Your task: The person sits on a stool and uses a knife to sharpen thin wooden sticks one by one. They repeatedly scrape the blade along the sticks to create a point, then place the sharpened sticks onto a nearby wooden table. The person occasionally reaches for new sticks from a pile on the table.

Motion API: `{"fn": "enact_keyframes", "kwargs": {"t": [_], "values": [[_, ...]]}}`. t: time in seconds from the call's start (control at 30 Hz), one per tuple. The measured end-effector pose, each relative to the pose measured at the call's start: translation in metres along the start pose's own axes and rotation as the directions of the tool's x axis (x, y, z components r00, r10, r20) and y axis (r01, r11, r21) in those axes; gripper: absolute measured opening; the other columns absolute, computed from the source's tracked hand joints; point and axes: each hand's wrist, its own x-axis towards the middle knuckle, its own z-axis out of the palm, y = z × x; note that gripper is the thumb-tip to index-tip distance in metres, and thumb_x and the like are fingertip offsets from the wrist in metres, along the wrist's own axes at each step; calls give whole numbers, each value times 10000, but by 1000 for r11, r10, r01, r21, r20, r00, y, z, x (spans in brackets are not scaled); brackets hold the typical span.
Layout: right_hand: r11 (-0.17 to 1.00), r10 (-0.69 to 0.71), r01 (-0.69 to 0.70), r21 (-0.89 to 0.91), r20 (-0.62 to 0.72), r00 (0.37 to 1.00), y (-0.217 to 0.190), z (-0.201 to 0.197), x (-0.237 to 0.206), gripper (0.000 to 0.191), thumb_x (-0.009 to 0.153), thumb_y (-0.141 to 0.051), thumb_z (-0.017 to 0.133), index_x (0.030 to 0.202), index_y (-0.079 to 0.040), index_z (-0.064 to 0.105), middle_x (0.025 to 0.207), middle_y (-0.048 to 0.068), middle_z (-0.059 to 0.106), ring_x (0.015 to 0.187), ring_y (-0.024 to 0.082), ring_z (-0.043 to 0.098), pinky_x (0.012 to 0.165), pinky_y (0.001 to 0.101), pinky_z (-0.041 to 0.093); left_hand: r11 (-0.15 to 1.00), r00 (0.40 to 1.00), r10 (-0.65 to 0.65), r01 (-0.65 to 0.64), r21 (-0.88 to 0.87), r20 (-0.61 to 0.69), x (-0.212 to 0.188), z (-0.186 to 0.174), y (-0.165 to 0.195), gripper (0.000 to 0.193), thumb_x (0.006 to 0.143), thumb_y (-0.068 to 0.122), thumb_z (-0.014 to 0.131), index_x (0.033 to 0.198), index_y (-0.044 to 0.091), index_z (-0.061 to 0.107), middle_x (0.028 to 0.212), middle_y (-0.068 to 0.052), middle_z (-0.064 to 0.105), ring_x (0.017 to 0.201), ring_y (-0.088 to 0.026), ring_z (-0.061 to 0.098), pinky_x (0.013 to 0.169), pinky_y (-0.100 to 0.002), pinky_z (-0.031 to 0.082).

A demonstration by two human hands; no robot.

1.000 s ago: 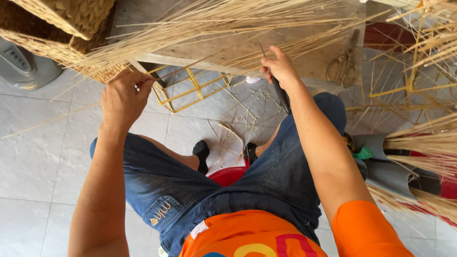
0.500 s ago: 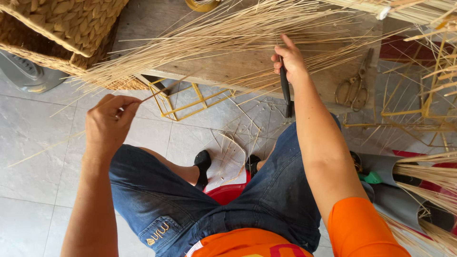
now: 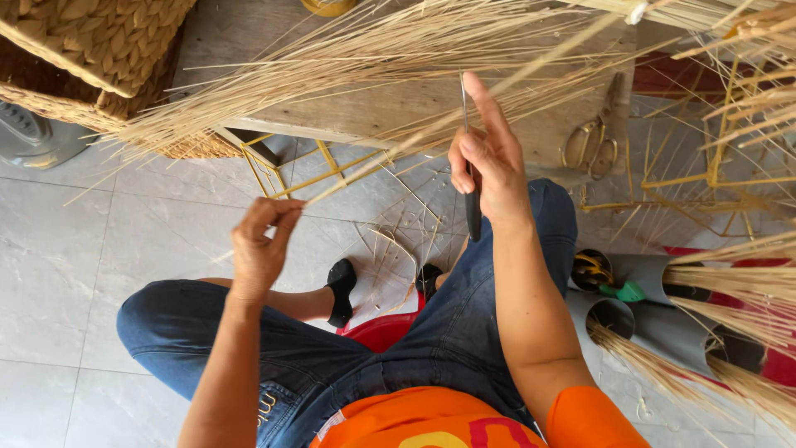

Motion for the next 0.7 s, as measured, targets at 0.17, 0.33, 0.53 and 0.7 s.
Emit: {"fn": "enact_keyframes", "kwargs": {"t": [0.17, 0.33, 0.53, 0.7], "values": [[994, -9, -3, -111, -114, 993, -11, 15, -33, 527, 1084, -252, 645, 1533, -18, 501, 735, 18, 547, 576, 77, 454, 535, 226, 375, 998, 999, -21, 24, -66, 44, -32, 39, -7, 83, 952, 24, 714, 1032, 30, 735, 970, -88, 742, 867, -170, 733, 768, -291, 568], [980, -60, 28, -196, -158, 986, -30, 25, -57, 482, 1070, -236, 644, 1451, 43, 548, 787, 27, 572, 597, 68, 461, 551, 215, 378, 998, 996, -62, 63, -7, 60, -46, 55, -8, 65, 938, 61, 714, 997, 44, 737, 951, -102, 739, 858, -222, 744, 749, -322, 563], [962, -182, 132, -238, -202, 962, -60, 41, -84, 501, 1074, -240, 655, 1451, 69, 539, 804, 25, 572, 615, 69, 465, 566, 213, 371, 994, 995, -86, 83, 75, 41, -47, 49, -10, 54, 943, 70, 715, 988, 49, 737, 955, -102, 739, 860, -251, 733, 737, -342, 554], [966, -143, 121, -228, -85, 986, -68, 54, -104, 468, 1081, -240, 644, 1434, 59, 572, 804, 15, 573, 601, 58, 474, 569, 207, 375, 999, 998, 10, -13, 51, 59, -43, 49, 12, 135, 944, 60, 711, 1077, 76, 724, 1025, -87, 745, 944, -249, 733, 803, -358, 570]]}}
